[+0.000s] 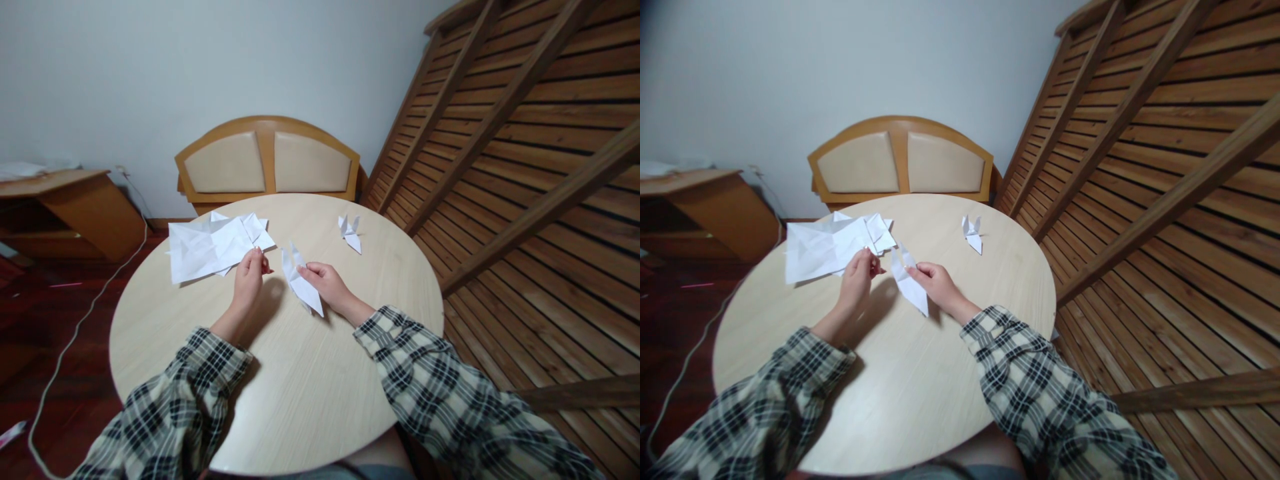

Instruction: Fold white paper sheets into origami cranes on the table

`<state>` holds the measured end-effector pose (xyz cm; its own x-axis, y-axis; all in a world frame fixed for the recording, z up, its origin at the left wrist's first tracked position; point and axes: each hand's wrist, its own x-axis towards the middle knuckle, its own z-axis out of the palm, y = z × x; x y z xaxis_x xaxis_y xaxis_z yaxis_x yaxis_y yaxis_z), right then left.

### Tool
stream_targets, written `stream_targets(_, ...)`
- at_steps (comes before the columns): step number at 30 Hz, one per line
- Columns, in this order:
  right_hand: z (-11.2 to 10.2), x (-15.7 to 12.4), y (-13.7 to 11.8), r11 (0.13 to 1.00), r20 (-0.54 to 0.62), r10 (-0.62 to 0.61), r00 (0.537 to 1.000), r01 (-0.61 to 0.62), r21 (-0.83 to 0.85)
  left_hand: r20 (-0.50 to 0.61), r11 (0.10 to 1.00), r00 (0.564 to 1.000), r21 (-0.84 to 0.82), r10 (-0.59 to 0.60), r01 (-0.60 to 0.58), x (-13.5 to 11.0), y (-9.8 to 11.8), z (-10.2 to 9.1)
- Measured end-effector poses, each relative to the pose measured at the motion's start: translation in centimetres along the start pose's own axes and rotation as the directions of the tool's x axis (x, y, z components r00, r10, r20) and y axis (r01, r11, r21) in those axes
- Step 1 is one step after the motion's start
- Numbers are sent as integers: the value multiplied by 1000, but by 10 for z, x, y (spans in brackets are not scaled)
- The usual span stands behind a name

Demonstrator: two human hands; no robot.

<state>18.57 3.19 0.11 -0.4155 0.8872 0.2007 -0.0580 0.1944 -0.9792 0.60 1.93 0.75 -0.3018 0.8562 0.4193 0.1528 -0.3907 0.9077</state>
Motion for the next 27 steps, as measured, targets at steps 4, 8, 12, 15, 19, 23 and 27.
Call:
stream_targets(4, -3, 5, 1, 976, -190, -186, 964, 158, -151, 130, 992, 991, 123, 13, -30, -2, 5, 1)
stream_targets(8, -7, 8, -1, 914, -289, -353, 890, 262, -308, 378, 982, 926, 184, -22, -52, -11, 12, 7)
stream_targets(12, -6, 9, -3, 895, -292, -394, 872, 291, -339, 510, 987, 856, 160, -80, -3, -18, 16, 13)
stream_targets(15, -5, 8, -2, 898, -264, -393, 881, 306, -317, 486, 993, 871, 115, -68, 13, -17, 16, 13)
stream_targets(19, -5, 7, 0, 935, -242, -326, 914, 275, -221, 369, 997, 928, 73, -57, 33, -10, 12, 10)
stream_targets(23, -5, 4, 0, 954, -207, -276, 939, 242, -176, 317, 998, 948, 56, -38, 21, -6, 8, 7)
stream_targets(27, -3, 3, 0, 980, -153, -184, 971, 170, -100, 352, 998, 934, 17, -55, 53, -6, 5, 7)
